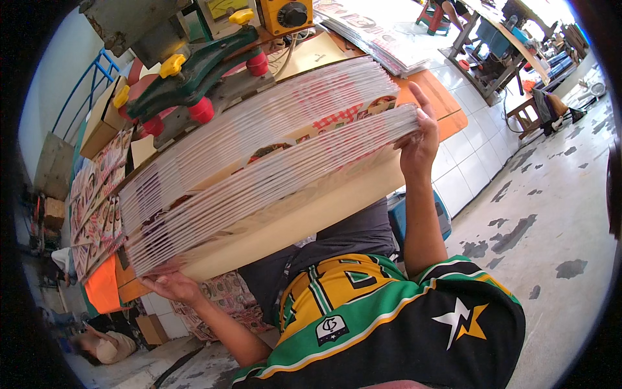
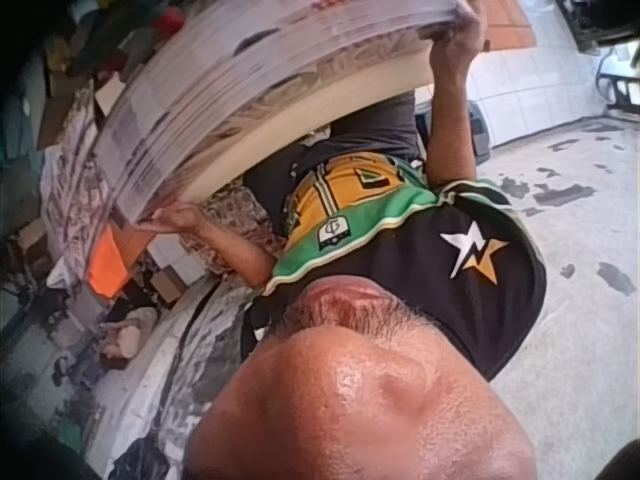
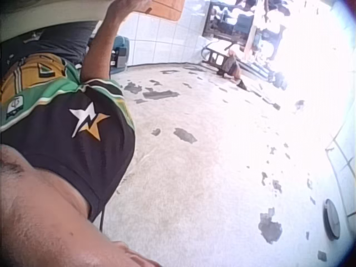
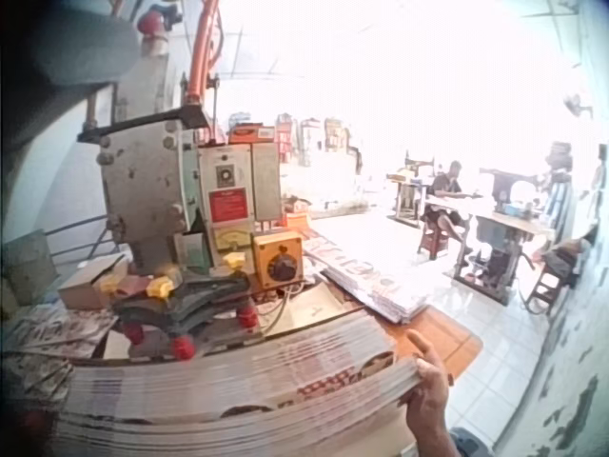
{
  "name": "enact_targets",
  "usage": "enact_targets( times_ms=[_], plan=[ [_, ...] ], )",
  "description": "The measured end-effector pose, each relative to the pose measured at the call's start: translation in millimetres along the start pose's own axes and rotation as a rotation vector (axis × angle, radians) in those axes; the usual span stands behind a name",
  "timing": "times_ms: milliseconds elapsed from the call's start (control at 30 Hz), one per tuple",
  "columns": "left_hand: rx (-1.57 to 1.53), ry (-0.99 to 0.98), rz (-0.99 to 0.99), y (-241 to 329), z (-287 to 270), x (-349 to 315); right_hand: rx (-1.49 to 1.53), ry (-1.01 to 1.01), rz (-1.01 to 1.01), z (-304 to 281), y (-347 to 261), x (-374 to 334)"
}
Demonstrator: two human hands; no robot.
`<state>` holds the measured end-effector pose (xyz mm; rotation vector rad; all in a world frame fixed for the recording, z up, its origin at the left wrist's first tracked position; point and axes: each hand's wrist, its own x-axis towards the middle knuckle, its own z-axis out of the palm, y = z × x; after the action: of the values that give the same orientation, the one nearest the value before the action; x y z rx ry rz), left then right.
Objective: The person flips through and aligns a stack of printed packaging sheets on a machine table, then separates and stacks batches of the sheets by hand.
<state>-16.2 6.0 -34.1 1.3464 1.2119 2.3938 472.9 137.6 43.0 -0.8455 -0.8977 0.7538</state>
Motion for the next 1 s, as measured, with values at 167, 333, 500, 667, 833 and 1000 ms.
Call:
enact_targets(
  times_ms=[167, 333, 500, 667, 833, 1000],
  plan=[
    [0.086, -0.023, 0.029, 0.3, 1.5, 3.8, 0.005, -0.050, 0.026, -2.6, -0.5, 0.4],
    [0.066, -0.014, -0.042, -1.2, -4.9, 0.9, 0.045, 0.017, 0.047, 1.1, 0.5, -0.8],
    [0.059, -0.030, -0.063, 2.4, -0.4, 1.1, 0.045, 0.004, -0.021, -1.0, 5.1, 3.2],
    [0.060, -0.038, -0.064, -3.6, -10.0, 0.6, 0.119, -0.026, 0.040, -4.7, 5.5, 1.4],
    [0.030, -0.044, -0.090, -7.5, -17.5, -0.3, 0.047, 0.035, 0.006, -1.3, 4.3, -0.7],
    [0.032, -0.041, -0.065, 1.5, -2.4, 1.1, -0.048, 0.045, -0.042, -2.0, 6.9, -1.0]
  ],
)
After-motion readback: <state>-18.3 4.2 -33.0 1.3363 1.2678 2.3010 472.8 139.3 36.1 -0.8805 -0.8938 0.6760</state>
